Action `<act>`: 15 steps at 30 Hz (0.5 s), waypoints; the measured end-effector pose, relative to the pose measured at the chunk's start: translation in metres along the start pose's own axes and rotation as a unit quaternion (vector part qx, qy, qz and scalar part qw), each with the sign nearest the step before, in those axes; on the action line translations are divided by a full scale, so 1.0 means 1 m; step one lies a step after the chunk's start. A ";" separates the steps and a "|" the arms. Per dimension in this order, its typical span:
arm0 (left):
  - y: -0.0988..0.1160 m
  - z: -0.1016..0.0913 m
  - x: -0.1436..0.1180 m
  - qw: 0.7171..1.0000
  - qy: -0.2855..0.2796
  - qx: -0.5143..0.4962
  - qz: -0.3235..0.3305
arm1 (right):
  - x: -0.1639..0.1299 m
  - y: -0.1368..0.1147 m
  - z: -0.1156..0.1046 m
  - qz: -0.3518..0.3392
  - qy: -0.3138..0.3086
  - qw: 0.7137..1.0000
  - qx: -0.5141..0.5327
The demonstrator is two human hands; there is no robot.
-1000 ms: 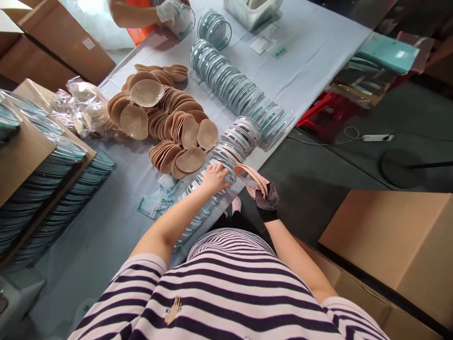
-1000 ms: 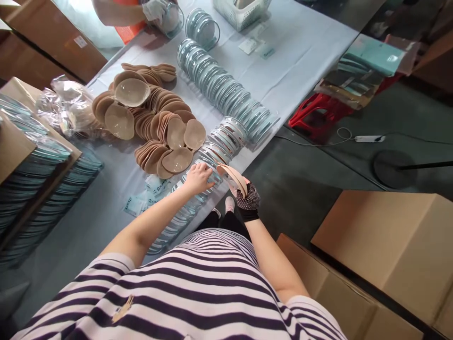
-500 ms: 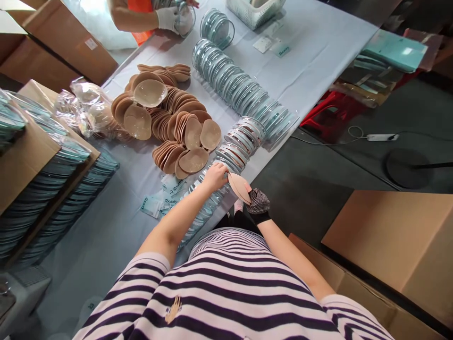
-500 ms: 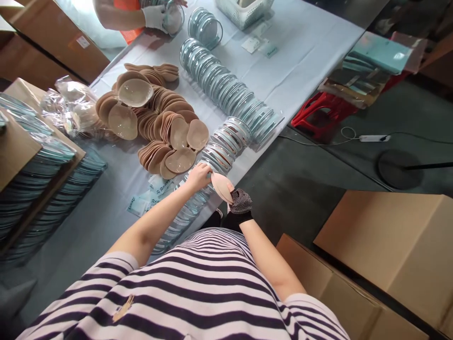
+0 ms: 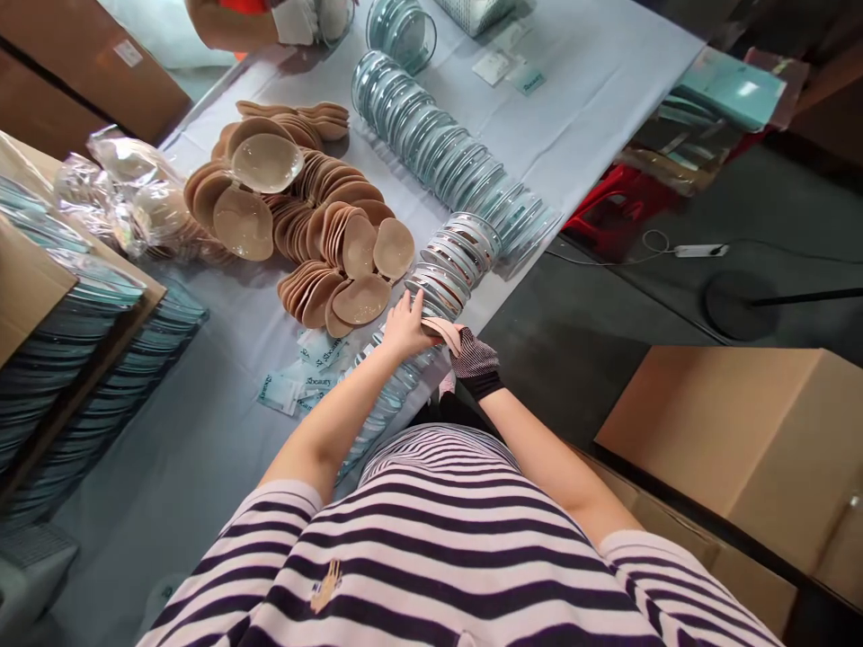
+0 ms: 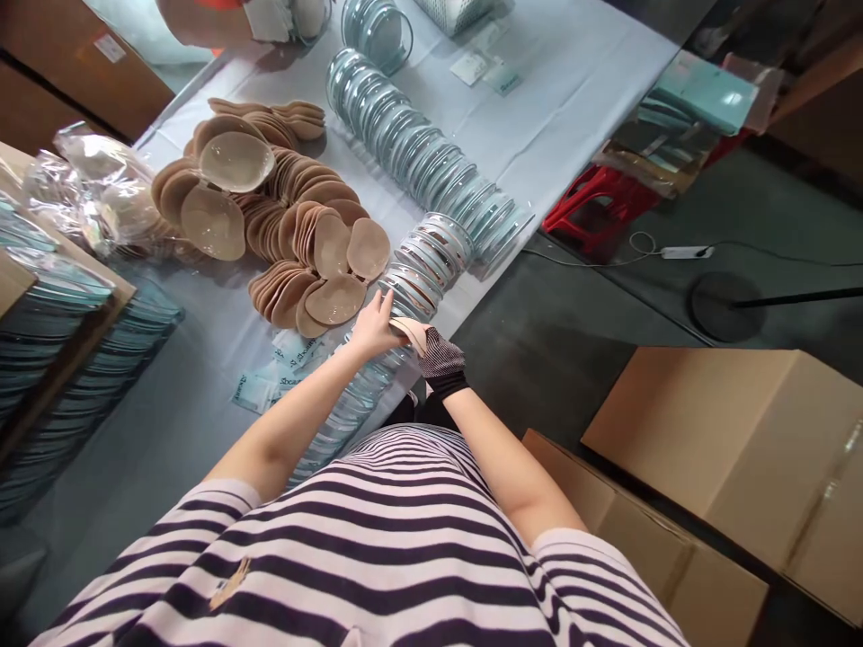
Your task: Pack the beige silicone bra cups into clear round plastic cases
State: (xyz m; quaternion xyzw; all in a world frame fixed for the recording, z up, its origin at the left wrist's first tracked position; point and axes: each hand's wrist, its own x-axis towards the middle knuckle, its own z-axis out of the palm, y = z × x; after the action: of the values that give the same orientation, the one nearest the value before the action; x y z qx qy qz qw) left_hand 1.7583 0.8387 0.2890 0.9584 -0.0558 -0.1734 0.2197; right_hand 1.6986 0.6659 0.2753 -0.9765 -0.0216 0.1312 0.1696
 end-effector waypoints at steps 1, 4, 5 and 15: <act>-0.001 0.000 -0.001 1.000 0.001 -0.004 0.005 | 0.005 -0.004 0.001 0.002 -0.012 1.000 -0.008; -0.003 0.000 -0.003 1.000 0.002 -0.005 0.012 | 0.019 -0.016 0.001 -0.022 -0.053 0.998 -0.039; -0.004 -0.001 -0.004 1.000 0.000 -0.004 0.015 | 0.024 -0.019 0.000 -0.032 -0.063 0.996 -0.049; -0.006 0.005 -0.006 0.999 -0.005 -0.021 0.035 | 0.040 -0.003 -0.006 -0.103 -0.057 0.992 -0.047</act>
State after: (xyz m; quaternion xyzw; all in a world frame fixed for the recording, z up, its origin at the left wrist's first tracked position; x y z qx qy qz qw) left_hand 1.7510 0.8429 0.2837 0.9502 -0.0871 -0.1714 0.2454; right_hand 1.7386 0.6706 0.2717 -0.9670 -0.1373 0.1672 0.1349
